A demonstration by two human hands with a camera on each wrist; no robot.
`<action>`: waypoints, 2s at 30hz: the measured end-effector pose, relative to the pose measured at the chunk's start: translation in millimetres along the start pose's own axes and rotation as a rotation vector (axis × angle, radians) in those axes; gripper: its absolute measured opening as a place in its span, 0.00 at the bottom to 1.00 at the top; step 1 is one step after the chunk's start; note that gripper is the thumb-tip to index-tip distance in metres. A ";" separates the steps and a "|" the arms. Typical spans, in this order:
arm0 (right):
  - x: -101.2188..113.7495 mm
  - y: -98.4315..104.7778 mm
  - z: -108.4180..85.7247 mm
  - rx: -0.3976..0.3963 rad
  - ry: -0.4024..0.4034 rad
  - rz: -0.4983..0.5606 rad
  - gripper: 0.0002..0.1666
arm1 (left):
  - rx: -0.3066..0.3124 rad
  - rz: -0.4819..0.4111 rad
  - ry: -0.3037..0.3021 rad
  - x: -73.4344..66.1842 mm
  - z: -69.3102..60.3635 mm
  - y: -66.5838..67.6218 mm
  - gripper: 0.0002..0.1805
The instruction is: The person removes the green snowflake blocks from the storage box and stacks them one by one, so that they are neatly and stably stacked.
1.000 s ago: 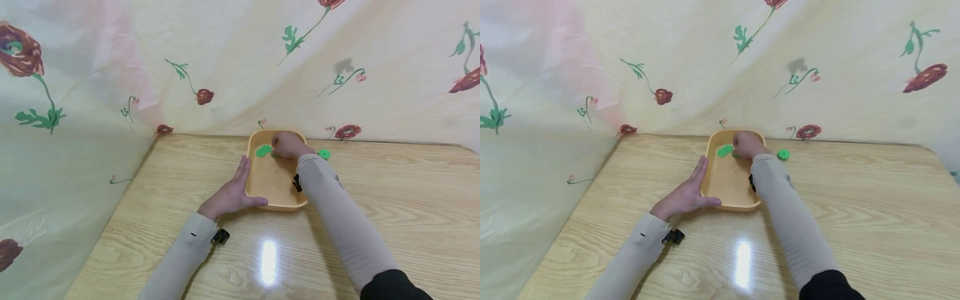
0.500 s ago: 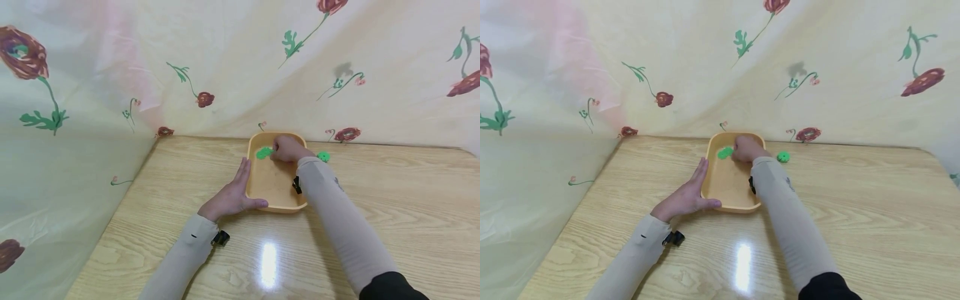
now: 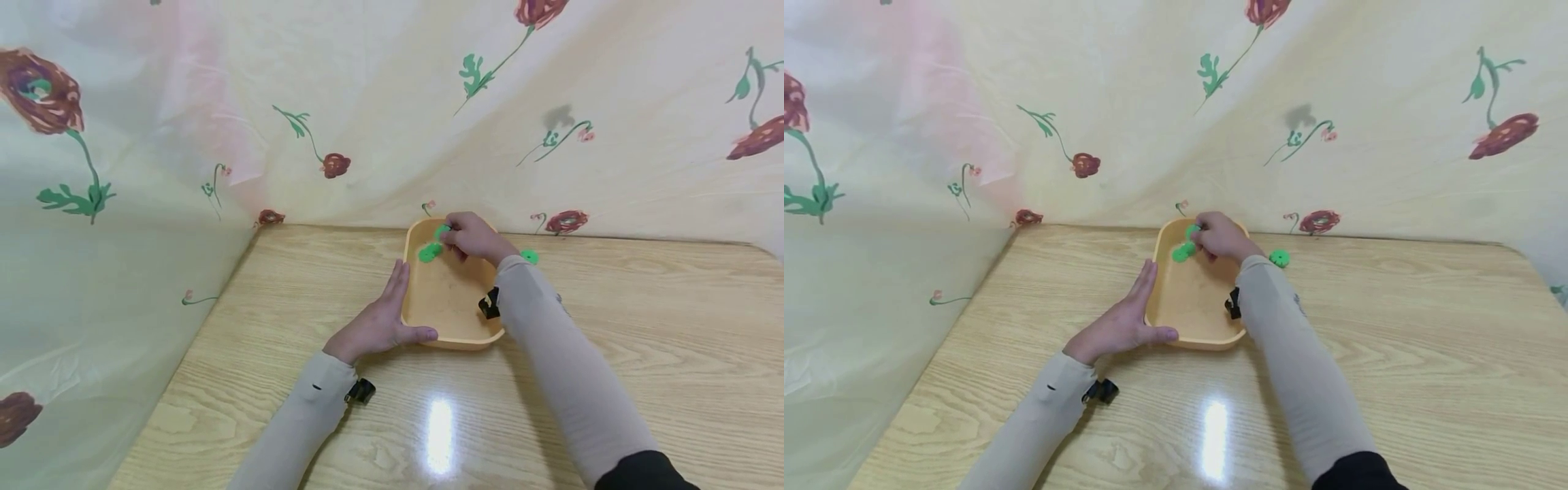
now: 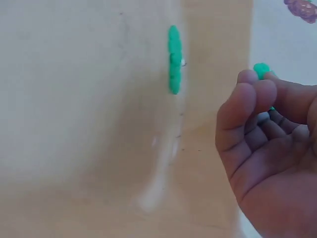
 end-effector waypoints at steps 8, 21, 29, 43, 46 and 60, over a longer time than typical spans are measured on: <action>28.6 26.1 -10.0 -0.145 0.045 0.102 0.08 | -0.006 0.007 -0.007 1.0 0.6 -0.1 0.70; 41.6 65.7 -43.2 -0.296 0.005 0.228 0.24 | -0.013 0.001 0.018 1.4 -0.1 0.9 0.72; 28.7 73.5 -59.6 -0.329 -0.009 0.192 0.22 | -0.017 -0.002 0.018 2.0 -0.9 0.6 0.72; -13.0 75.2 -77.0 -0.343 -0.104 0.198 0.21 | -0.011 0.021 -0.006 1.2 1.9 0.1 0.72; -22.7 74.9 -79.9 -0.348 -0.109 0.164 0.20 | -0.009 0.019 -0.008 2.0 1.7 0.0 0.72; -60.7 58.4 -86.8 -0.253 -0.131 0.116 0.20 | -0.010 0.000 0.006 2.5 0.0 1.4 0.71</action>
Point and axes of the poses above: each hand's wrist, its own z-axis towards the middle knuckle, its own y-axis out of the back of the hand, x = y × z, the point moved 7 cm from there along z, towards the middle knuckle, and after that the axes turned 6 degrees about -z, right-handed, at the moved point
